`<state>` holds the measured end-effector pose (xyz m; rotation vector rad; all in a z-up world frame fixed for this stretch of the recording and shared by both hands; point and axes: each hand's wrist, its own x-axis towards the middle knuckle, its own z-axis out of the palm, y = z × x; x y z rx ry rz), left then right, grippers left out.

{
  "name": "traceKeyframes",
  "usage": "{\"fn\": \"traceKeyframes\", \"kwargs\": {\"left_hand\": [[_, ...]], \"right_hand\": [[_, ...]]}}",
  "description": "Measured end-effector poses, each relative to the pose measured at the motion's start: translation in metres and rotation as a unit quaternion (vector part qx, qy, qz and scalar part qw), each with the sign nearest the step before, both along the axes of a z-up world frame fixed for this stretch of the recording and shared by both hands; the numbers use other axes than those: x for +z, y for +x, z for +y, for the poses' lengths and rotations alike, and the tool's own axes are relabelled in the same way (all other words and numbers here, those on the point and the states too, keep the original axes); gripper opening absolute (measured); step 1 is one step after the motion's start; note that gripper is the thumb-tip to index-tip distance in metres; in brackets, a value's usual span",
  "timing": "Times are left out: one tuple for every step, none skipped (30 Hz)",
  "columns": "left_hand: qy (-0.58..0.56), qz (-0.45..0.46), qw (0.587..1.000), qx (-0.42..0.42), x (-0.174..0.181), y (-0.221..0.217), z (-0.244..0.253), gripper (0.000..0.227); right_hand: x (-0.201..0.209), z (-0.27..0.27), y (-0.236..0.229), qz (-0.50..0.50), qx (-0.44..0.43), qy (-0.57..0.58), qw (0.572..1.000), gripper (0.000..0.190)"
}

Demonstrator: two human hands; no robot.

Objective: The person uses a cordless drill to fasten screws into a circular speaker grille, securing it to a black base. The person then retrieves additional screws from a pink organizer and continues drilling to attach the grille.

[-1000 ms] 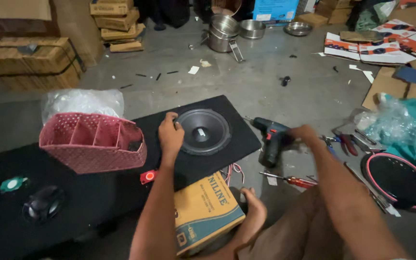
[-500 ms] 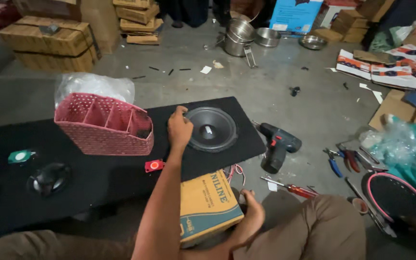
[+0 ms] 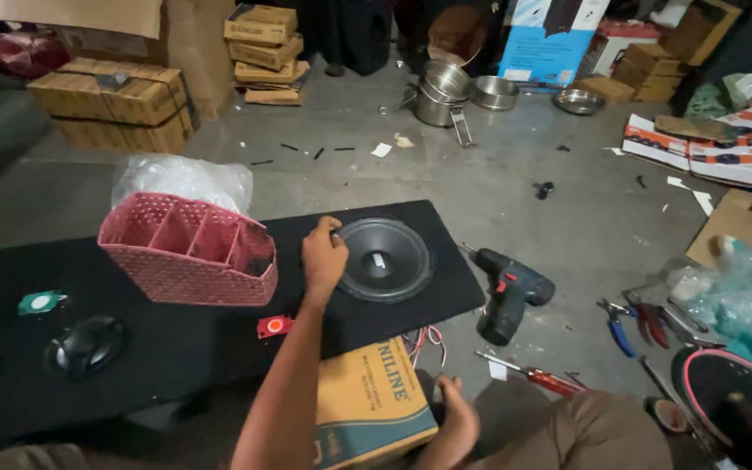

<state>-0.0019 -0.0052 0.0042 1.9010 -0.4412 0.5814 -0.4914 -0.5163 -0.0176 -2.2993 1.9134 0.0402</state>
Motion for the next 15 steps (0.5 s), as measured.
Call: {"fn": "traceKeyframes", "kwargs": {"left_hand": [[-0.005, -0.002, 1.0, 0.0, 0.0, -0.001, 0.001, 0.024], [-0.011, -0.004, 1.0, 0.0, 0.001, -0.002, 0.002, 0.024], [-0.004, -0.001, 1.0, 0.001, 0.001, -0.003, 0.003, 0.024], [0.003, 0.003, 1.0, 0.003, 0.001, -0.005, 0.004, 0.023], [0.004, 0.004, 1.0, 0.005, 0.002, -0.004, 0.001, 0.023], [-0.006, -0.002, 1.0, -0.001, 0.003, -0.003, -0.002, 0.023], [-0.013, -0.007, 1.0, -0.006, 0.004, -0.003, -0.001, 0.022], [-0.02, -0.012, 1.0, -0.01, 0.004, -0.002, 0.0, 0.022], [-0.018, -0.017, 1.0, -0.01, 0.003, -0.002, 0.001, 0.022], [-0.015, -0.022, 1.0, -0.01, 0.001, -0.001, 0.002, 0.023], [-0.013, -0.028, 0.999, -0.011, 0.001, 0.0, 0.001, 0.023], [-0.002, -0.025, 1.0, -0.009, 0.001, 0.002, 0.001, 0.023], [0.009, -0.02, 1.0, -0.006, 0.0, 0.002, 0.0, 0.023], [0.019, -0.016, 1.0, -0.002, -0.002, 0.002, -0.002, 0.023], [0.014, -0.014, 1.0, 0.0, -0.003, 0.002, 0.001, 0.023]], "right_hand": [[0.0, -0.004, 0.003, -0.002, 0.003, -0.003, 1.0, 0.039], [0.001, -0.008, 0.007, -0.005, 0.007, -0.006, 1.0, 0.039], [-0.002, -0.008, 0.004, -0.007, 0.006, -0.007, 1.0, 0.039], [-0.005, -0.008, 0.001, -0.007, 0.005, -0.007, 1.0, 0.038], [-0.002, -0.012, 0.002, -0.013, 0.005, -0.013, 1.0, 0.038], [0.002, -0.016, 0.002, -0.017, 0.004, -0.02, 1.0, 0.038], [0.002, -0.016, 0.004, -0.021, 0.004, -0.023, 0.999, 0.037], [0.002, -0.016, 0.006, -0.027, 0.006, -0.026, 0.999, 0.037], [0.002, -0.016, 0.003, -0.032, 0.005, -0.028, 0.999, 0.037], [0.0, -0.015, 0.001, -0.032, 0.002, -0.03, 0.999, 0.037], [0.001, -0.015, -0.003, -0.041, -0.001, -0.037, 0.998, 0.036], [0.001, -0.016, -0.006, -0.048, -0.003, -0.044, 0.998, 0.036], [0.005, -0.019, -0.013, -0.057, -0.004, -0.055, 0.997, 0.036], [0.009, -0.022, -0.018, -0.07, -0.004, -0.072, 0.995, 0.036], [0.012, -0.024, -0.016, -0.084, 0.005, -0.086, 0.993, 0.035]]}}
